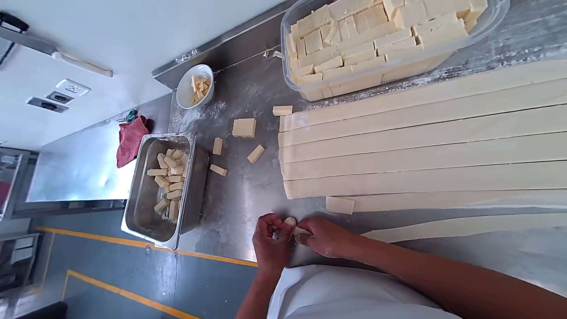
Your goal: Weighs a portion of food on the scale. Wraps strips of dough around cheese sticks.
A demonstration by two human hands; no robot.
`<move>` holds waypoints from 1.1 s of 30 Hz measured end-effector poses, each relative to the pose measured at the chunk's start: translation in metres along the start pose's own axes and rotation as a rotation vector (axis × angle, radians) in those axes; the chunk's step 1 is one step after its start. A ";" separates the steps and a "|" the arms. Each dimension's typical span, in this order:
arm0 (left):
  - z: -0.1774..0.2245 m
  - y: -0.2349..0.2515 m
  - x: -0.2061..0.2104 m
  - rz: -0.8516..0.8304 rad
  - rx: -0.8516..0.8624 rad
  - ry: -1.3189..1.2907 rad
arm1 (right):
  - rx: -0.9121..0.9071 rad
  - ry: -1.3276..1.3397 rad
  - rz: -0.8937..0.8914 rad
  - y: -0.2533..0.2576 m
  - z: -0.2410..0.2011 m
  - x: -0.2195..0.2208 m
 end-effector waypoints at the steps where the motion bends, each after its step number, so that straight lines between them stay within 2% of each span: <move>1: 0.004 0.001 -0.002 -0.010 -0.087 0.053 | 0.002 -0.005 0.016 0.000 0.000 0.000; 3: 0.011 0.005 -0.007 -0.109 -0.220 0.200 | 0.010 -0.026 0.038 0.003 -0.001 0.001; 5: 0.015 0.007 -0.010 -0.194 -0.283 0.249 | -0.007 -0.069 0.051 0.004 -0.004 0.001; 7: 0.012 0.009 -0.014 -0.233 -0.358 0.107 | -0.057 -0.120 0.082 0.001 -0.009 0.000; 12: 0.010 0.008 -0.024 -0.201 -0.537 -0.478 | -0.118 -0.247 0.104 -0.015 -0.029 -0.007; 19: 0.018 0.010 -0.021 -0.440 -0.568 -0.684 | -0.201 -0.310 0.121 -0.026 -0.037 -0.006; 22: 0.024 0.007 -0.013 -0.496 -0.509 -0.572 | -0.135 -0.441 0.151 -0.023 -0.038 -0.006; 27: 0.020 -0.002 0.000 -0.398 -0.339 -0.156 | -0.018 -0.659 0.113 -0.020 -0.037 -0.005; 30: 0.021 -0.006 -0.005 -0.404 -0.333 -0.222 | -0.095 -0.532 0.139 -0.026 -0.032 -0.011; 33: 0.017 0.001 -0.036 -0.342 -0.388 -0.261 | -0.158 -0.329 0.259 -0.042 -0.018 -0.029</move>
Point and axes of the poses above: each hand's wrist, its own y-axis towards the middle knuckle, its own x-axis out of the palm, z = x × y, the point moved 3 cm from there along y, towards the middle knuckle, and after that the axes turned 1 degree about -z, right-handed, at the moved point
